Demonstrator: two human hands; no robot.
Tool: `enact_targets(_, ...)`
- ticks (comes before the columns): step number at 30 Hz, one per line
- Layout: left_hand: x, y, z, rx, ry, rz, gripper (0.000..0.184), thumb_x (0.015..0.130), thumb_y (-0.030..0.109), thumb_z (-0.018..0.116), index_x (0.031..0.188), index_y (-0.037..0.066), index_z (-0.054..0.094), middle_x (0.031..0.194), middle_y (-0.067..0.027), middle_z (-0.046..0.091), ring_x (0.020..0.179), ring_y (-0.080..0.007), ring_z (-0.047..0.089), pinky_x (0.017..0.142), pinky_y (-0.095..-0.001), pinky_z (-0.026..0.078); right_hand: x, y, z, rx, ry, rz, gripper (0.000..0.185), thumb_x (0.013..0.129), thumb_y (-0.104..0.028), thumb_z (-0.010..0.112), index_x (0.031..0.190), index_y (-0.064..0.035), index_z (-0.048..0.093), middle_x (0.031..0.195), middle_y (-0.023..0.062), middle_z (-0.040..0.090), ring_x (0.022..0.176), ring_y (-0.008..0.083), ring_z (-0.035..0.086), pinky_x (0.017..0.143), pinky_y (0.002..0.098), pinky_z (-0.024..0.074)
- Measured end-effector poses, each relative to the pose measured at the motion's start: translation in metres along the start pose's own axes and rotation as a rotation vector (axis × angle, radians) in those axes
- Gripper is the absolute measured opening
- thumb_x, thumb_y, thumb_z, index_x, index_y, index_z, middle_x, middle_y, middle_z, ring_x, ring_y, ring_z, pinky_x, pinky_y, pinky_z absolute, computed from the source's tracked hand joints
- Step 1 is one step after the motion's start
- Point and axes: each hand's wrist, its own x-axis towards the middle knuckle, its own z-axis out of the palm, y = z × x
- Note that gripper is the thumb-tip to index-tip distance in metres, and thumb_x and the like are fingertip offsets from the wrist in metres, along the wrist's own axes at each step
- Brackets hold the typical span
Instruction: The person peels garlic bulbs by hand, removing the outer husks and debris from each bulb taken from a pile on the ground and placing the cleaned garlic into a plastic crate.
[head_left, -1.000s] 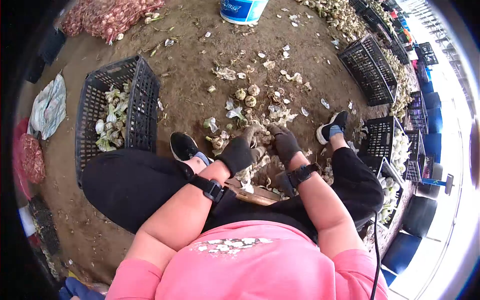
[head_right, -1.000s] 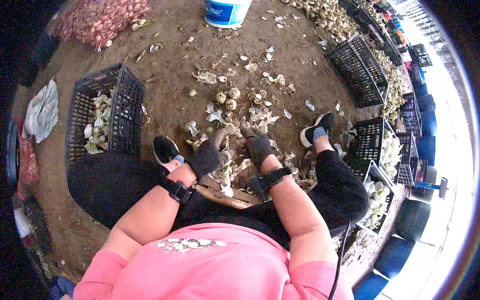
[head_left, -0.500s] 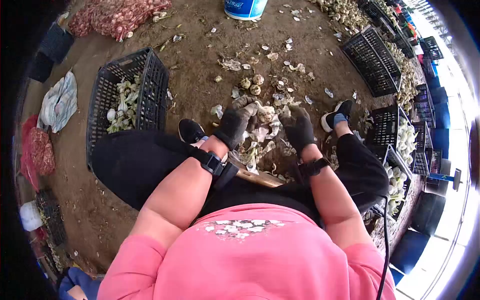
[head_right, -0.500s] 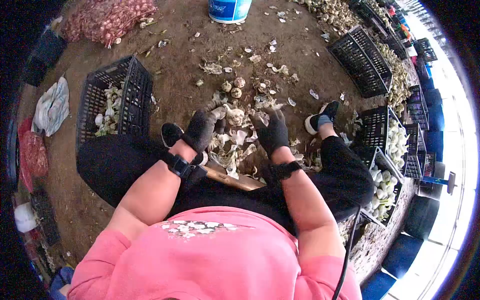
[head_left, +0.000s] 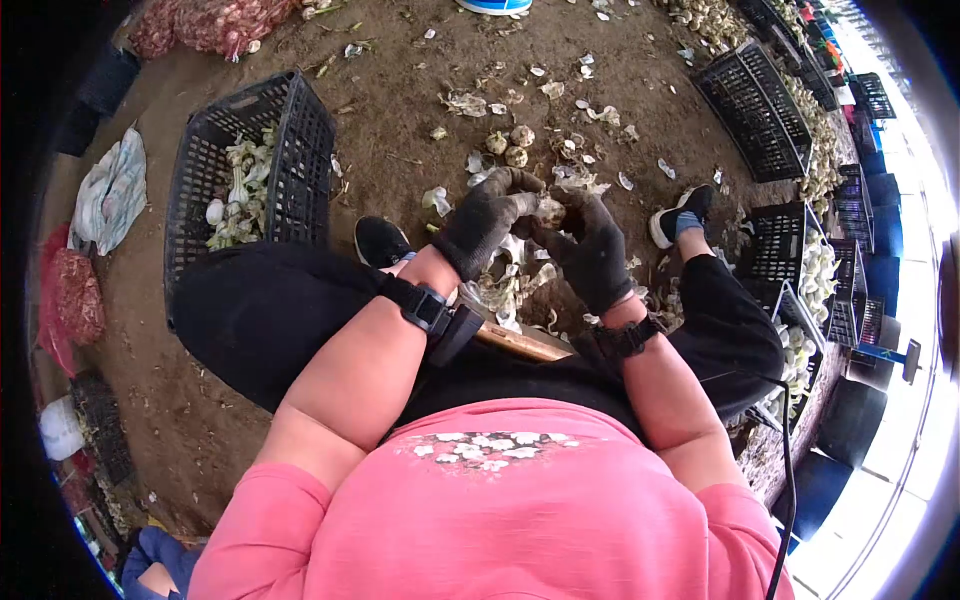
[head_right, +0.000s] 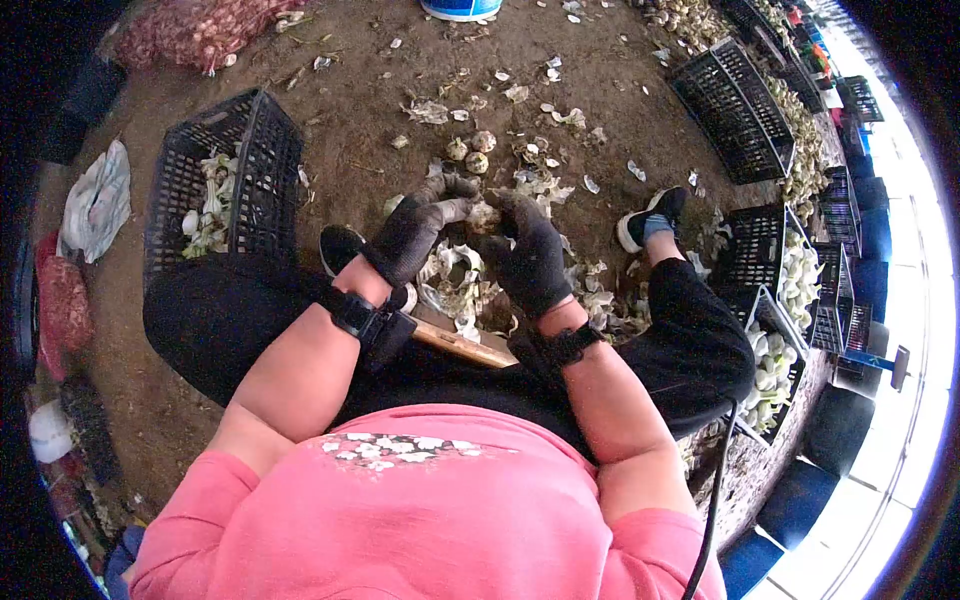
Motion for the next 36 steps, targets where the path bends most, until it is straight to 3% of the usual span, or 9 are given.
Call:
enact_targets(12, 0.009, -0.013, 0.0, 0.268, 0.028, 0.225, 0.037, 0.087, 0.01, 0.056, 0.122, 0.001, 0.047, 0.102, -0.0061, 0.059, 0.093, -0.0113, 0.056, 0.082, -0.0258, 0.046, 0.006, -0.012, -0.005, -0.161, 0.046, -0.068, 0.041, 0.075, -0.013, 0.071, 0.11, -0.0006, 0.055, 0.104, 0.012, 0.06, 0.086, 0.0179, 0.062, 0.075, 0.0284, 0.0499)
enact_targets(16, -0.01, 0.017, 0.008, -0.146, -0.109, 0.046, 0.05, 0.08, -0.005, 0.044, 0.129, 0.003, 0.042, 0.109, -0.0065, 0.057, 0.096, -0.0119, 0.056, 0.082, -0.0271, 0.047, 0.006, 0.008, 0.002, 1.188, 0.065, 0.613, 0.028, 0.082, -0.006, 0.06, 0.109, 0.0003, 0.055, 0.096, 0.0116, 0.061, 0.083, 0.0194, 0.061, 0.069, 0.0293, 0.0498)
enact_targets(19, -0.004, 0.003, 0.009, 0.103, -0.203, 0.178, 0.056, 0.076, -0.003, 0.043, 0.132, 0.003, 0.04, 0.117, -0.0075, 0.054, 0.104, -0.0155, 0.053, 0.09, -0.0272, 0.042, 0.006, 0.006, -0.004, -0.188, 0.037, -0.102, 0.023, 0.09, -0.014, 0.049, 0.104, 0.0013, 0.058, 0.096, 0.0122, 0.062, 0.078, 0.0202, 0.06, 0.067, 0.0293, 0.0494)
enact_targets(23, 0.002, -0.012, 0.011, 0.228, -0.275, 0.359, 0.055, 0.074, 0.005, 0.048, 0.128, 0.001, 0.043, 0.119, -0.0088, 0.054, 0.107, -0.0186, 0.053, 0.092, -0.0286, 0.042, -0.001, 0.034, 0.013, 0.224, 0.213, 0.279, 0.025, 0.084, -0.013, 0.054, 0.104, 0.0003, 0.058, 0.096, 0.0175, 0.062, 0.082, 0.0284, 0.061, 0.072, 0.0348, 0.049)
enact_targets(25, -0.008, -0.001, 0.007, -0.266, -0.33, 0.019, 0.054, 0.072, 0.009, 0.048, 0.126, 0.004, 0.048, 0.119, -0.0076, 0.055, 0.103, -0.0176, 0.055, 0.087, -0.0291, 0.046, -0.002, 0.033, 0.002, -0.286, 0.049, -0.181, 0.03, 0.083, -0.019, 0.058, 0.107, 0.0003, 0.056, 0.094, 0.018, 0.062, 0.083, 0.0286, 0.061, 0.074, 0.0374, 0.0488)
enact_targets(30, 0.005, -0.014, -0.007, -0.413, -0.225, 0.025, 0.042, 0.069, 0.006, 0.045, 0.108, 0.002, 0.059, 0.1, -0.0087, 0.064, 0.088, -0.0189, 0.06, 0.075, -0.0312, 0.05, -0.001, 0.007, -0.015, -0.181, -0.142, -0.104, 0.048, 0.083, -0.027, 0.061, 0.116, 0.0045, 0.049, 0.1, 0.0186, 0.063, 0.093, 0.0299, 0.062, 0.081, 0.036, 0.0492)
enact_targets(32, 0.018, -0.028, -0.022, 0.586, 0.074, 0.469, 0.028, 0.071, 0.005, 0.045, 0.091, 0.001, 0.063, 0.089, -0.0113, 0.065, 0.082, -0.0208, 0.062, 0.072, -0.0318, 0.05, 0.0, -0.024, -0.017, 0.404, -0.139, 0.496, 0.043, 0.083, -0.026, 0.061, 0.113, 0.0028, 0.051, 0.098, 0.0153, 0.064, 0.09, 0.0253, 0.063, 0.08, 0.0357, 0.05)
enact_targets(33, 0.022, -0.034, -0.024, 0.767, 0.149, 0.516, 0.021, 0.072, 0.005, 0.043, 0.08, 0.0, 0.062, 0.083, -0.0148, 0.065, 0.078, -0.0247, 0.063, 0.072, -0.0332, 0.05, -0.001, -0.026, -0.009, 0.893, 0.009, 0.515, 0.036, 0.093, -0.041, 0.048, 0.1, -0.0077, 0.06, 0.079, 0.0034, 0.063, 0.065, 0.013, 0.061, 0.053, 0.0259, 0.0497)
enact_targets(36, 0.031, -0.063, -0.041, 0.765, 0.268, 0.249, 0.021, 0.07, 0.013, 0.052, 0.083, 0.006, 0.066, 0.082, -0.0188, 0.064, 0.082, -0.0337, 0.061, 0.073, -0.0407, 0.049, 0.008, -0.017, -0.011, 1.233, 0.023, 0.695, 0.035, 0.094, -0.039, 0.046, 0.103, -0.0081, 0.059, 0.081, 0.0048, 0.064, 0.067, 0.014, 0.061, 0.055, 0.0262, 0.0504)
